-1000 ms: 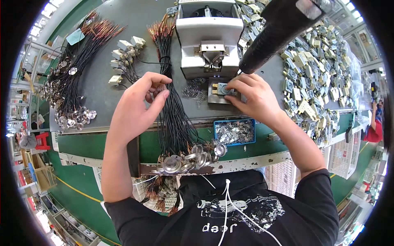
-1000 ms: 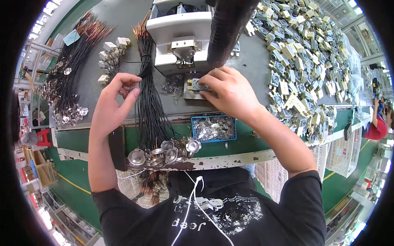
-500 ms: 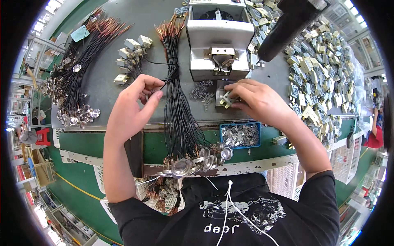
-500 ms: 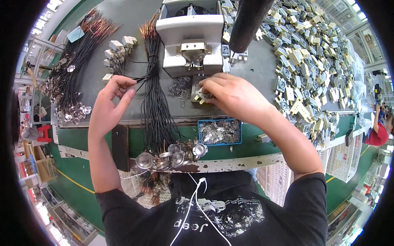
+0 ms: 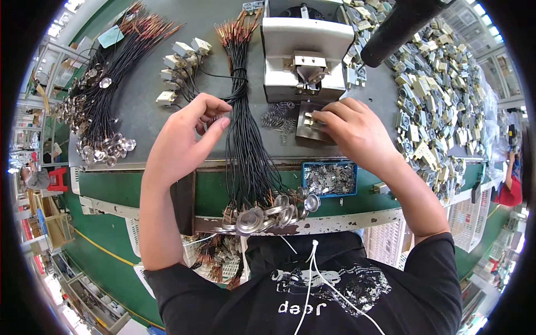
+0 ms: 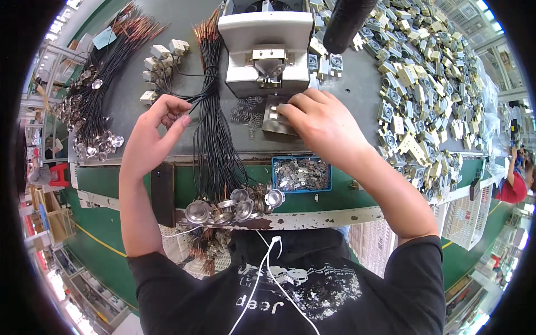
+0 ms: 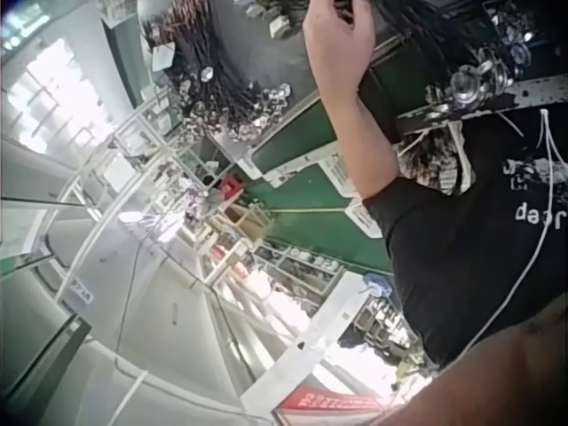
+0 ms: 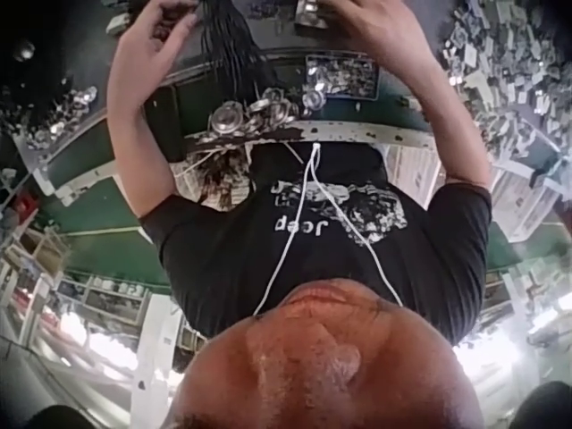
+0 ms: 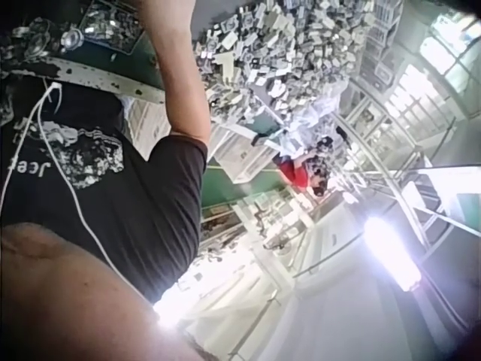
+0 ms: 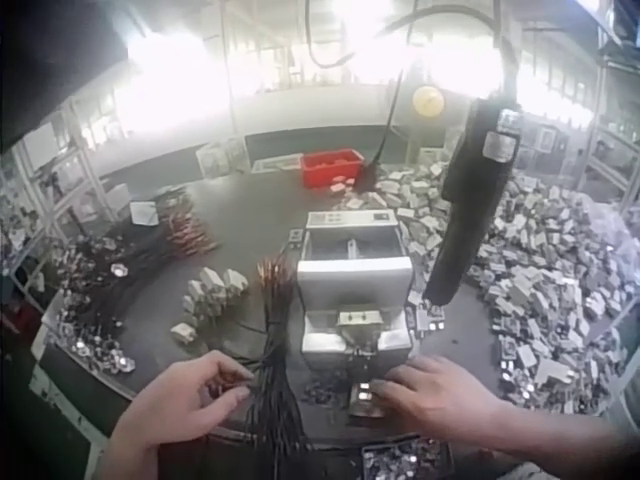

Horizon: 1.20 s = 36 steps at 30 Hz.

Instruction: Assembling electronic components by attaching wires to connectors using an assembly jig and a handheld power tool on a factory production line.

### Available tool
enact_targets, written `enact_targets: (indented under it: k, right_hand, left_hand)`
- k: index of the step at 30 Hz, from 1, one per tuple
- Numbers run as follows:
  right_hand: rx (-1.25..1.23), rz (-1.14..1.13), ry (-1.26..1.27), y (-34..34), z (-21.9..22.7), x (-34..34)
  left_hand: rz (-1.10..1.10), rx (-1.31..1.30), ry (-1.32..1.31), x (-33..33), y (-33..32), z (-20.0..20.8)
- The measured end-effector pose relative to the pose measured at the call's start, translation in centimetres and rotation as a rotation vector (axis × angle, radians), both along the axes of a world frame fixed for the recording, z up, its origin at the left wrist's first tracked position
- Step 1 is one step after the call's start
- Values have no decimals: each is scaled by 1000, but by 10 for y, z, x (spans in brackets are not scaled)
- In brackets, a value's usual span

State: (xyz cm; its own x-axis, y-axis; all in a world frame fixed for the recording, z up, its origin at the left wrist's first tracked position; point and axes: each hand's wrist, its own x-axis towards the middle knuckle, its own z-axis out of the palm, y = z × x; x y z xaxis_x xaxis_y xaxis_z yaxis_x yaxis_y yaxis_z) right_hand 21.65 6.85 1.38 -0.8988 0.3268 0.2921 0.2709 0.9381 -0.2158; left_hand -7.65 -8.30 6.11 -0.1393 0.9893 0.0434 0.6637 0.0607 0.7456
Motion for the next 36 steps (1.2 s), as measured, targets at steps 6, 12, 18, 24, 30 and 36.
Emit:
enact_targets:
  k: [6,12,18,24,30,36]
  right_hand:
    - [17,163,64,-22,14,-17]
    - [-431,575,82,-37,21,-48]
    - [-884,153,502,-38,41,-18]
    - [-99,-127,-70,-33,70,-10]
    - [-1454,-285,-210,-42,39,14]
    - [-514,-190,-103,-45,21,27]
  left_hand:
    - [-72,-72,18,-3,-6,9]
    - [-193,-348,73,3,-6,18]
    - [-299,115,262,18,13,-14]
    - [-366,212,453,11,37,-36]
    - [-264,186,413,7,44,-43]
    - [-272,197,403,1,42,-42]
